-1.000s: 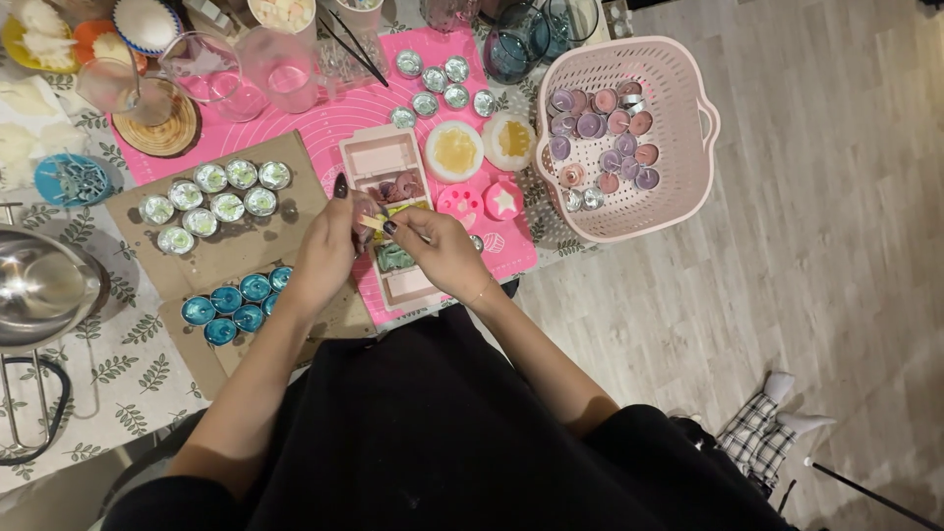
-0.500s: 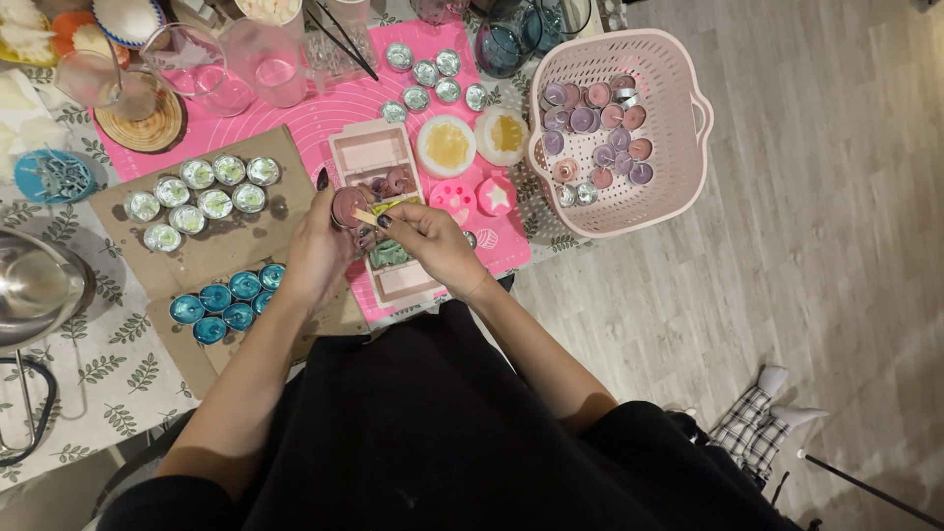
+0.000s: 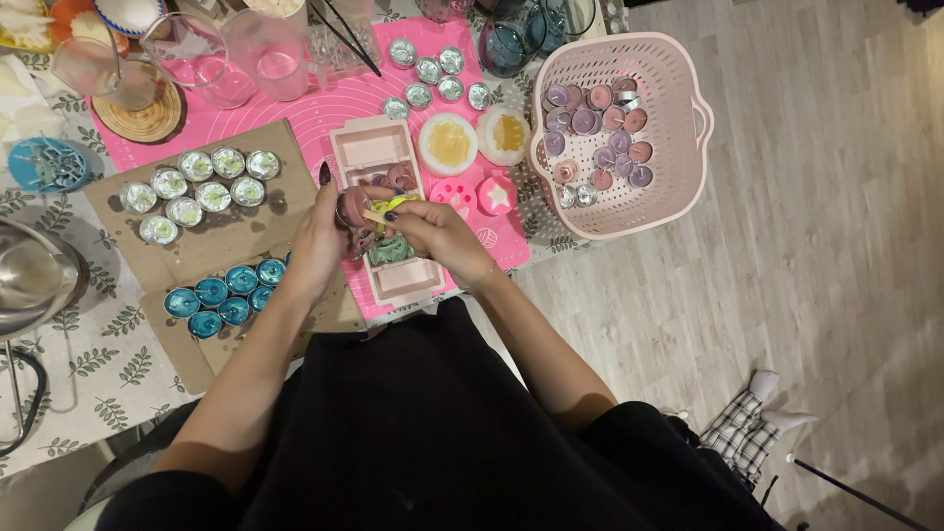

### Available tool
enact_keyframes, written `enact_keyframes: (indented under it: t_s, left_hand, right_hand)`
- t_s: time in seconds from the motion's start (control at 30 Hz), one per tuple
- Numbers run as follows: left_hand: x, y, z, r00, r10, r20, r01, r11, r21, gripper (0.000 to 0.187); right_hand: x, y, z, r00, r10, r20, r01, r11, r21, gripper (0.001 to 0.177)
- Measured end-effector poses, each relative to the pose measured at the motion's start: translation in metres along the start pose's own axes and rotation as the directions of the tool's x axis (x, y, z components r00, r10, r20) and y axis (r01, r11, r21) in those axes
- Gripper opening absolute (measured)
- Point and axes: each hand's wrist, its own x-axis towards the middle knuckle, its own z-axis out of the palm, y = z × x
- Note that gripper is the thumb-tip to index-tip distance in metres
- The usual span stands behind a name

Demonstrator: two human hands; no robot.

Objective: The recorder is preparing small candles by placing wicks and other components into containers.

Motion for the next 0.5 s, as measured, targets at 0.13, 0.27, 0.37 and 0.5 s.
enact_keyframes:
  t_s: [0.13, 0.27, 0.37, 0.5]
  left_hand:
    - [0.002, -0.009, -0.005, 1.000, 0.018, 0.014, -0.017, 0.999, -0.041, 0.071]
    - [0.007, -0.024, -0.011, 0.996, -0.024, -0.092, 0.025, 1.000, 0.011, 0.069]
    - [0.009, -0.033, -0.015, 0.990, -0.041, -0.138, 0.035, 0.998, -0.048, 0.065]
    - [0.002, -0.036, -0.024, 0.987, -0.044, -0.157, 0.023, 0.991, -0.132, 0.065]
  right_hand:
    - [0.004, 0.007, -0.014, 0.994, 0.020, 0.111, -0.035, 0.991, 0.131, 0.020]
    - [0.000, 0.000, -0.019, 0.992, 0.033, 0.120, -0.059, 0.974, 0.219, 0.019]
    - [0.001, -0.007, -0.020, 0.998, 0.051, 0.023, -0.054, 0.982, 0.180, 0.019]
    - [0.023, 0.035, -0.041, 0.952, -0.150, -0.265, 0.025, 0.906, -0.423, 0.019]
